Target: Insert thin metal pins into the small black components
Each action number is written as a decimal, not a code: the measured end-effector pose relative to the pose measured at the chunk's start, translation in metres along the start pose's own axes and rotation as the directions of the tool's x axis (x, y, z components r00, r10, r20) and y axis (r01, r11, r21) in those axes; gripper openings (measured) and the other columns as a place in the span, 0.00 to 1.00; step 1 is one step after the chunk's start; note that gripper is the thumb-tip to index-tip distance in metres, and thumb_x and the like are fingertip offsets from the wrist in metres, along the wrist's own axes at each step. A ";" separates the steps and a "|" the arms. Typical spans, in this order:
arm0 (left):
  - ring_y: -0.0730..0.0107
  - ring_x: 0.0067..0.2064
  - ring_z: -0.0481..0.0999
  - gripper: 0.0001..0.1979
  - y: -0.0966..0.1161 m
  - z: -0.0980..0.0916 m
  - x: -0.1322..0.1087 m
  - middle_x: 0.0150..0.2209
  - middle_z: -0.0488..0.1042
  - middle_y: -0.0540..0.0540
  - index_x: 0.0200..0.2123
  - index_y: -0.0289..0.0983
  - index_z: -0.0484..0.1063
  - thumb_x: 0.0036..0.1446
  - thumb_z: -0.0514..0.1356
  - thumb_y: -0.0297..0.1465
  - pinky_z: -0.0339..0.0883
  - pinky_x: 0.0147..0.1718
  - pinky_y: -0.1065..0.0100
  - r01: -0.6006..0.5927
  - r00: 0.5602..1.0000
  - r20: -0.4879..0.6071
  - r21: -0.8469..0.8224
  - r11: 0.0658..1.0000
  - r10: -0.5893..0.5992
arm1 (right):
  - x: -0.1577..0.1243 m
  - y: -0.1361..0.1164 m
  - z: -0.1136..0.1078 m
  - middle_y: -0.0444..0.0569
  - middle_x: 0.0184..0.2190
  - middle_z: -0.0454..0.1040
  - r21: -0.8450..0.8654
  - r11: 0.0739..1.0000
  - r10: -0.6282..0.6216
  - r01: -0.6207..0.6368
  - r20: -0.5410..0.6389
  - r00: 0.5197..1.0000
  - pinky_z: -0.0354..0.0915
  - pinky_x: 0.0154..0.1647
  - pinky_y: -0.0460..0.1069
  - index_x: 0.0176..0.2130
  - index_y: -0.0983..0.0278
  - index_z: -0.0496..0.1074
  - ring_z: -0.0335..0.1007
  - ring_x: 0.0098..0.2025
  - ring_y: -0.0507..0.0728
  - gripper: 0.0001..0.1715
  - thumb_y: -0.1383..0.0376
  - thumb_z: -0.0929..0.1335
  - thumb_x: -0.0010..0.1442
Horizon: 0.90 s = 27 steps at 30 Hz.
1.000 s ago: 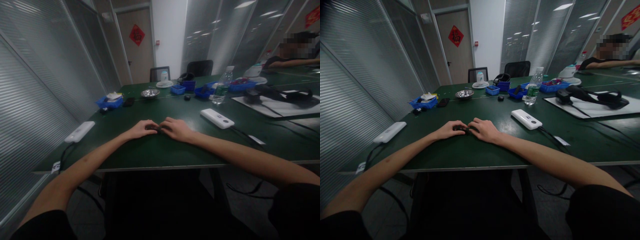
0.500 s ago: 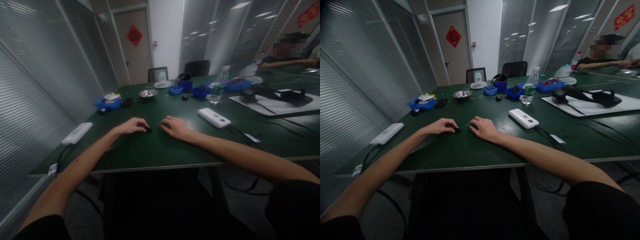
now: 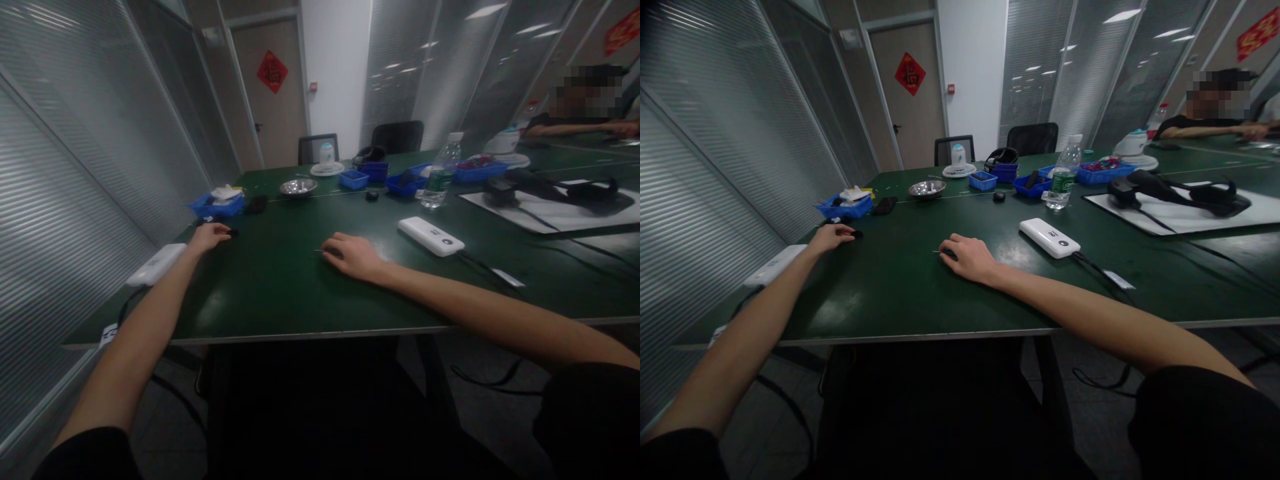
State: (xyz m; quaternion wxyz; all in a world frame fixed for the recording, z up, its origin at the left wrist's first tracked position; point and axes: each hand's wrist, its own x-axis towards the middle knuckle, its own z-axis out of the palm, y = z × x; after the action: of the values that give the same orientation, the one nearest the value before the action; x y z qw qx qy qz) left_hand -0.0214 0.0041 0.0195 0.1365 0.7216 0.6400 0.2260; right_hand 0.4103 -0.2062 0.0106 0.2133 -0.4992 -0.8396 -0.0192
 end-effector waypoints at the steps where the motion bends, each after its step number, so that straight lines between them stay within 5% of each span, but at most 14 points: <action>1: 0.60 0.45 0.80 0.17 -0.003 -0.003 0.001 0.41 0.83 0.43 0.40 0.37 0.81 0.47 0.72 0.37 0.71 0.47 0.65 0.025 1.000 0.012 0.010 1.000 -0.025 | 0.000 0.000 0.000 0.52 0.47 0.76 0.001 1.000 -0.004 0.004 -0.001 1.000 0.61 0.37 0.49 0.53 0.61 0.76 0.72 0.39 0.56 0.16 0.57 0.65 0.73; 10: 0.58 0.34 0.78 0.10 -0.009 -0.017 0.006 0.29 0.79 0.46 0.30 0.39 0.81 0.51 0.72 0.39 0.70 0.40 0.63 0.181 0.974 0.097 0.223 0.958 -0.207 | -0.003 -0.001 -0.001 0.51 0.48 0.75 0.027 1.000 -0.006 0.005 0.031 0.999 0.60 0.35 0.49 0.54 0.61 0.76 0.71 0.38 0.55 0.17 0.57 0.65 0.73; 18: 0.65 0.34 0.77 0.07 -0.013 -0.020 0.003 0.30 0.80 0.48 0.35 0.36 0.79 0.59 0.67 0.35 0.66 0.34 0.70 0.095 0.991 0.061 0.312 0.945 -0.119 | -0.006 -0.004 -0.004 0.52 0.46 0.75 0.071 0.997 -0.049 0.044 0.068 0.997 0.60 0.33 0.49 0.54 0.62 0.75 0.71 0.37 0.55 0.17 0.57 0.64 0.73; 27: 0.71 0.38 0.80 0.15 0.002 -0.018 -0.006 0.38 0.83 0.49 0.51 0.31 0.76 0.65 0.64 0.33 0.67 0.37 0.75 0.013 0.999 -0.034 0.053 0.998 -0.011 | -0.008 -0.002 -0.001 0.52 0.46 0.74 0.102 0.993 -0.074 0.067 0.071 0.995 0.60 0.33 0.49 0.54 0.62 0.75 0.70 0.36 0.54 0.17 0.58 0.63 0.74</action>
State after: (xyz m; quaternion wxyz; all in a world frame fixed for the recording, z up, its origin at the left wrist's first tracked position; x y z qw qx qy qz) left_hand -0.0292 -0.0036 0.0354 0.1078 0.7173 0.6523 0.2198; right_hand 0.4126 -0.2137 0.0090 0.2055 -0.4584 -0.8640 0.0337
